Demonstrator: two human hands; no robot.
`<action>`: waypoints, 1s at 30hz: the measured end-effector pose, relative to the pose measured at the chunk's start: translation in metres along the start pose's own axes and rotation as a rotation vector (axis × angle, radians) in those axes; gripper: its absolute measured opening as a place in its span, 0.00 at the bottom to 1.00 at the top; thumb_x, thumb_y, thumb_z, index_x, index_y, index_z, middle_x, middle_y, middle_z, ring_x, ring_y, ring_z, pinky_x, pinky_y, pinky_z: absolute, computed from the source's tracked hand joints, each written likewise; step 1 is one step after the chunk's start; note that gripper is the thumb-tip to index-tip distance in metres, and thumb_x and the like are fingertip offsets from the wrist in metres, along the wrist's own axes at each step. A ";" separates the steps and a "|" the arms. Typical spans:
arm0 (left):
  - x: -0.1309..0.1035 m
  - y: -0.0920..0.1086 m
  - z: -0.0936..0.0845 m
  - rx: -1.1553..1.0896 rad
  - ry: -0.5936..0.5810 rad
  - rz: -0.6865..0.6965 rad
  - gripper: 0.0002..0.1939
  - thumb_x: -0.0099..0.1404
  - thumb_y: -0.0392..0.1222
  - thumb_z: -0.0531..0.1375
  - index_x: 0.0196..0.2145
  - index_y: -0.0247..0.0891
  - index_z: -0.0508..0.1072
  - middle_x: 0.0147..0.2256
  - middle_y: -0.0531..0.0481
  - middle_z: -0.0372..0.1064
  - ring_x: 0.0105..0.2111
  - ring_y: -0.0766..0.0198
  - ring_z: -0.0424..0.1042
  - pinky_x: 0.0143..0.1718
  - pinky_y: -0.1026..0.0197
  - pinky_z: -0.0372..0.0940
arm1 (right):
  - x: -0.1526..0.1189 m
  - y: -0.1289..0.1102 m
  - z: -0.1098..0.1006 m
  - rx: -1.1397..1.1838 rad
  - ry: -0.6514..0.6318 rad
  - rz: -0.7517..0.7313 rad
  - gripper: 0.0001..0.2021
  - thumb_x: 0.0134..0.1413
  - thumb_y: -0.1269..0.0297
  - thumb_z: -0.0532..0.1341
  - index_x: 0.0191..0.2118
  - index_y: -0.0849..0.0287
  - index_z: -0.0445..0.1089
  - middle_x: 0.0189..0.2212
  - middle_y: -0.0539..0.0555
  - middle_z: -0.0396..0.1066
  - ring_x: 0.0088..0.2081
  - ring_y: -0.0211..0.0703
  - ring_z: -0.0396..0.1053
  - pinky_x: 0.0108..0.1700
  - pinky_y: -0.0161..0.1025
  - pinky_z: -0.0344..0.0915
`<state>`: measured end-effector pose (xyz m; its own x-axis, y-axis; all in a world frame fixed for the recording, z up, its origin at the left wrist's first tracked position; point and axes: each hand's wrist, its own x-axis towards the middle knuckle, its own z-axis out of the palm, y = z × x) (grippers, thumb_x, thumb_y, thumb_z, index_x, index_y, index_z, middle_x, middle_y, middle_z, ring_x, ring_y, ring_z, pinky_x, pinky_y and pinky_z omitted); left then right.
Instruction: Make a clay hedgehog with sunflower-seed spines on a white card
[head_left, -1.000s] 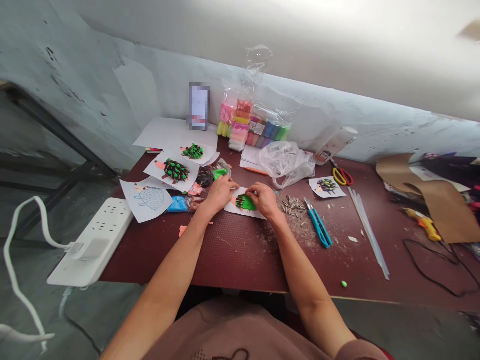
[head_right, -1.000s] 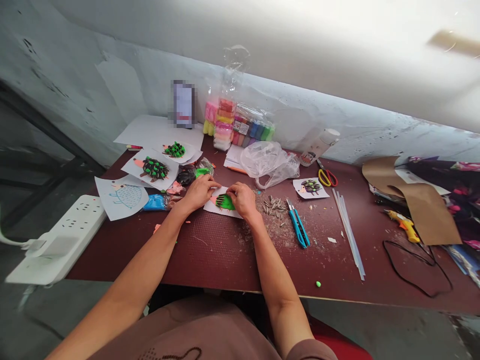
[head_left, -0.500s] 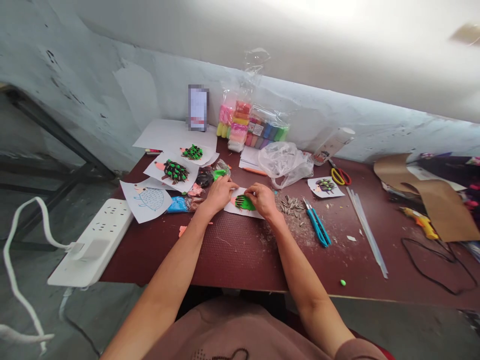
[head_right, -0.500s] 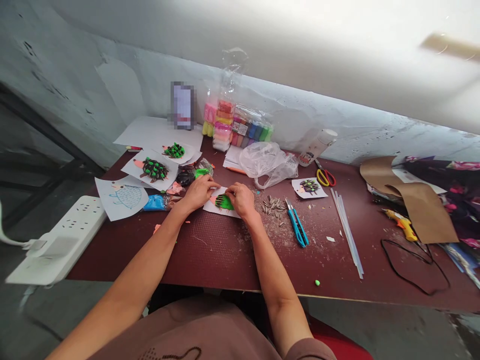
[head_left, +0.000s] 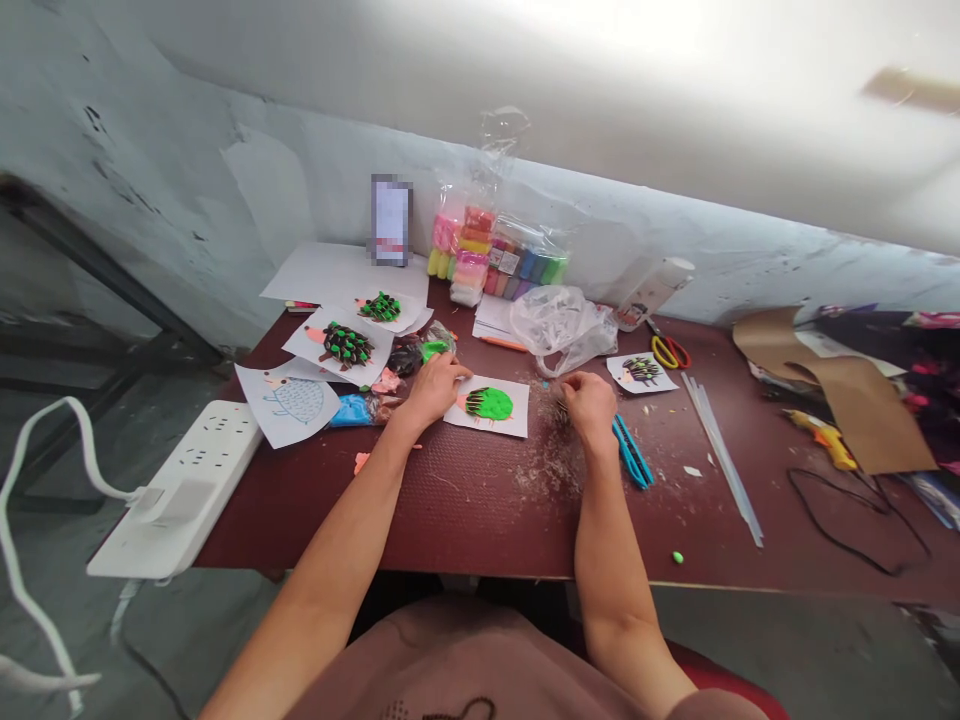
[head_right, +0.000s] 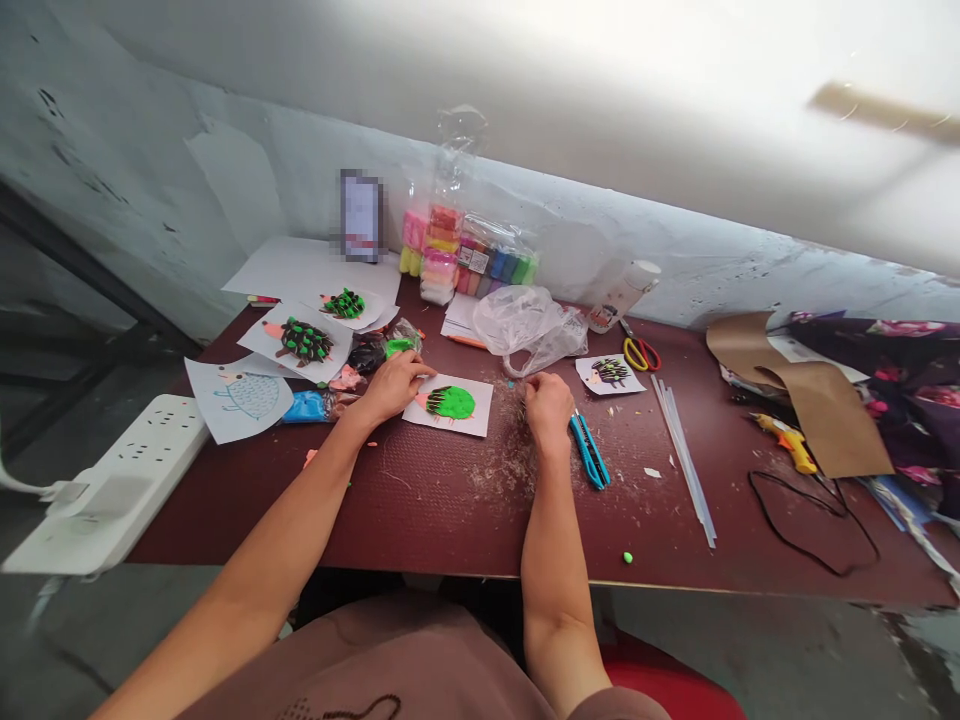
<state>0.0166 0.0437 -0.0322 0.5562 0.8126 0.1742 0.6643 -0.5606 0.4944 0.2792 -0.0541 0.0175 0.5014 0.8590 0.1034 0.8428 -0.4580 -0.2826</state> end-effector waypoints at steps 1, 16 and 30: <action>0.000 0.000 0.000 0.001 0.002 0.001 0.18 0.69 0.30 0.57 0.47 0.40 0.84 0.44 0.41 0.73 0.47 0.54 0.71 0.52 0.53 0.66 | 0.000 0.004 -0.003 -0.032 -0.012 0.054 0.10 0.59 0.65 0.62 0.40 0.57 0.82 0.41 0.61 0.81 0.41 0.50 0.76 0.43 0.41 0.66; -0.001 -0.001 0.000 0.019 0.007 0.005 0.17 0.70 0.31 0.57 0.48 0.41 0.84 0.43 0.42 0.73 0.46 0.55 0.70 0.53 0.54 0.67 | 0.003 0.017 0.006 -0.064 -0.037 0.052 0.07 0.59 0.66 0.63 0.36 0.57 0.80 0.39 0.61 0.79 0.39 0.48 0.75 0.42 0.40 0.65; -0.001 -0.001 0.001 0.016 0.011 -0.001 0.18 0.68 0.30 0.57 0.47 0.41 0.84 0.44 0.42 0.73 0.46 0.54 0.70 0.53 0.52 0.67 | -0.018 -0.053 0.039 0.538 -0.199 -0.294 0.10 0.54 0.68 0.61 0.37 0.56 0.81 0.35 0.52 0.81 0.33 0.41 0.73 0.39 0.36 0.65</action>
<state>0.0154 0.0432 -0.0335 0.5499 0.8149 0.1834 0.6726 -0.5622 0.4812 0.2178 -0.0359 -0.0065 0.1746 0.9810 0.0850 0.6980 -0.0624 -0.7134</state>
